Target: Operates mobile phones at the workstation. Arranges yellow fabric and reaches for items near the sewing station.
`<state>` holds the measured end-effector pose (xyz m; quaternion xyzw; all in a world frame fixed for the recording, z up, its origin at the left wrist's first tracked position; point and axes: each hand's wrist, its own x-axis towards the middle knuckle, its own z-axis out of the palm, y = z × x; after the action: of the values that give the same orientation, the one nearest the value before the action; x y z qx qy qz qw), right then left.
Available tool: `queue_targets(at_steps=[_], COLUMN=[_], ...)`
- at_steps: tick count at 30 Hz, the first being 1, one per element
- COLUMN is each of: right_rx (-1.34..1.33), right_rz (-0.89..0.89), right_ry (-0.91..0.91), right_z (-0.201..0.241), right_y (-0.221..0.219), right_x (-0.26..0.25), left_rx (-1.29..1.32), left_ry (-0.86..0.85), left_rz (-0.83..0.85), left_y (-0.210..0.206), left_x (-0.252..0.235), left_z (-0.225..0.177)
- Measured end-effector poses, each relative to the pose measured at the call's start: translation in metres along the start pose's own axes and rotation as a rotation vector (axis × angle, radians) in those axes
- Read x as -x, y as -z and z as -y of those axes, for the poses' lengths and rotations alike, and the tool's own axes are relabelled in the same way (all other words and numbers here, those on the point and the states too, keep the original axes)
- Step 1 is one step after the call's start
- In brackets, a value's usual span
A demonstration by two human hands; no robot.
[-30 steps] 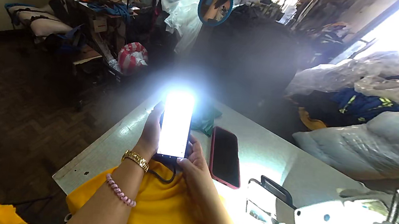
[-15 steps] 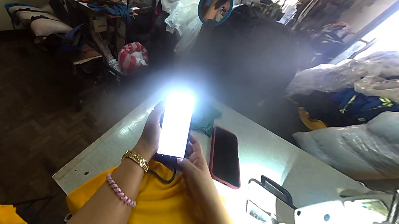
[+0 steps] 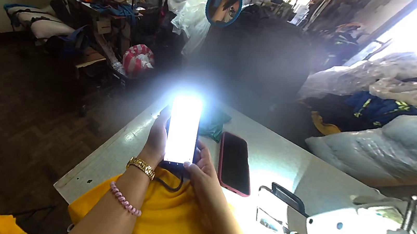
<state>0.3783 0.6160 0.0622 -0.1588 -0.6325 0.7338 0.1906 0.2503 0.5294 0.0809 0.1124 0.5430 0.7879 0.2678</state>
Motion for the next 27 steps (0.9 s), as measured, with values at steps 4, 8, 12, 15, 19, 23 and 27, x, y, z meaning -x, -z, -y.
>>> queue_targets(at_steps=[4,8,12,15,19,23,27], right_rx=[-0.119,-0.285,-0.291,-0.255,-0.247,-0.310,-0.302], right_rz=[-0.092,-0.261,-0.275,-0.326,-0.404,-0.424,-0.401], right_ry=[0.043,-0.026,-0.024,0.022,0.085,0.063,0.063], right_z=[-0.002,0.002,0.001,0.001,0.002,0.006,0.005], right_y=[-0.004,-0.010,-0.008,-0.004,0.007,0.009,0.010], right_x=[0.003,0.001,-0.002,-0.005,-0.012,-0.012,-0.013], left_rx=[0.001,0.003,-0.005,-0.018,-0.052,-0.066,-0.087], left_ry=[0.021,-0.002,-0.002,0.054,0.014,0.032,0.038], left_rz=[-0.002,0.038,0.069,0.156,0.463,0.511,0.467], left_y=[-0.003,-0.007,-0.006,-0.002,0.001,-0.002,-0.002], left_x=[0.002,0.002,0.001,0.000,-0.007,-0.009,-0.009], left_z=[-0.002,-0.001,0.000,-0.005,-0.007,-0.005,-0.005])
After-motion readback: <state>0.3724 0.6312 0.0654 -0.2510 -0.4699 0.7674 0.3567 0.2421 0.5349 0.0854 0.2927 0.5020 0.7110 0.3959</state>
